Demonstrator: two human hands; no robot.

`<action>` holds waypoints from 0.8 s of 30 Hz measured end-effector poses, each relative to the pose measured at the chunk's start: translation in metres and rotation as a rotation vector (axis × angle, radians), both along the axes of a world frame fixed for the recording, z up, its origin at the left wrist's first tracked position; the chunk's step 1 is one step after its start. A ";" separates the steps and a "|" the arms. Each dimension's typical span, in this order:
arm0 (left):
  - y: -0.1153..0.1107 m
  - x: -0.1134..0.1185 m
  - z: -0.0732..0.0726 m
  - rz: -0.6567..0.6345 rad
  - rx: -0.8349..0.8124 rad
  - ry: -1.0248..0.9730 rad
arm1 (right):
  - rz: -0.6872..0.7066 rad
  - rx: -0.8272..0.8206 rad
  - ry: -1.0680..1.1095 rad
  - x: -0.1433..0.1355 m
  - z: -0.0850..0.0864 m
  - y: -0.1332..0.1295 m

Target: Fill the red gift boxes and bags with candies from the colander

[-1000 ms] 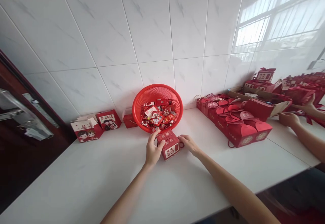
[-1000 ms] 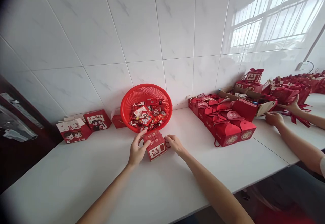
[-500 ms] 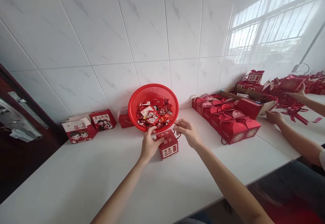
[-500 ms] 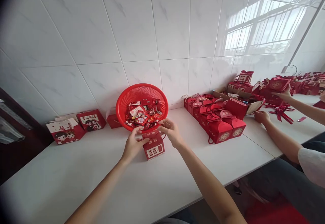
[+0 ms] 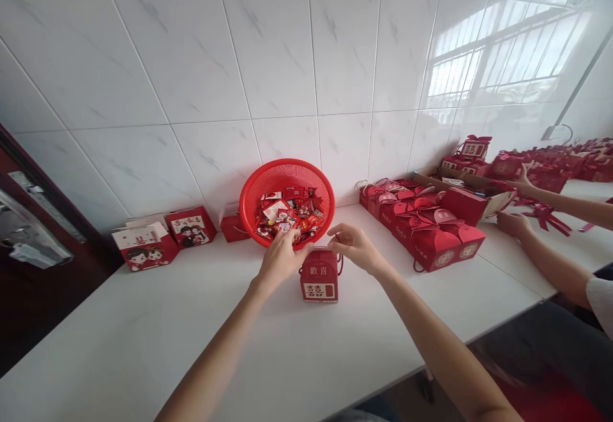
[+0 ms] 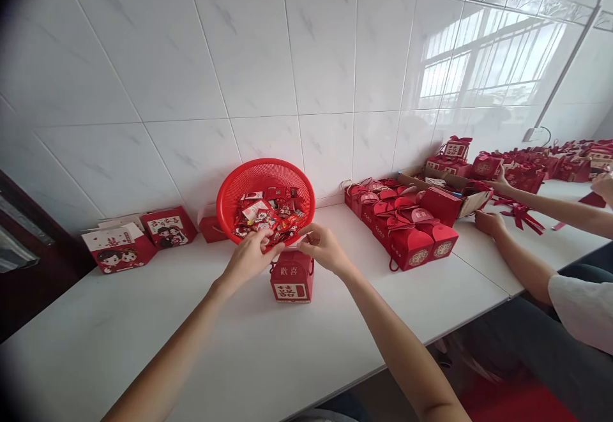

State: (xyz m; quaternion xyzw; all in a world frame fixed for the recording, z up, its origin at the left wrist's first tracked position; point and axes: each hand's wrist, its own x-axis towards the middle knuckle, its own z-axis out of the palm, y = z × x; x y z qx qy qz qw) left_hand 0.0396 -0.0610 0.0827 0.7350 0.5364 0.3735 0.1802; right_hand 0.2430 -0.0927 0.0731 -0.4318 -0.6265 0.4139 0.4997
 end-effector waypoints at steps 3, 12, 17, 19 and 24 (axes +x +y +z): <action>0.003 -0.013 -0.021 -0.061 -0.321 -0.089 | 0.020 0.006 0.001 -0.005 -0.003 0.001; 0.010 -0.034 -0.003 -0.114 -0.242 -0.448 | -0.028 0.021 0.041 -0.008 0.005 0.007; 0.003 -0.024 0.024 -0.273 -0.073 -0.276 | 0.010 0.043 0.007 -0.011 0.012 0.011; -0.001 -0.020 0.031 -0.346 -0.044 -0.190 | 0.066 0.044 -0.018 -0.016 0.014 0.010; -0.007 -0.010 0.038 -0.461 -0.057 -0.122 | 0.136 0.094 -0.077 -0.027 0.017 0.006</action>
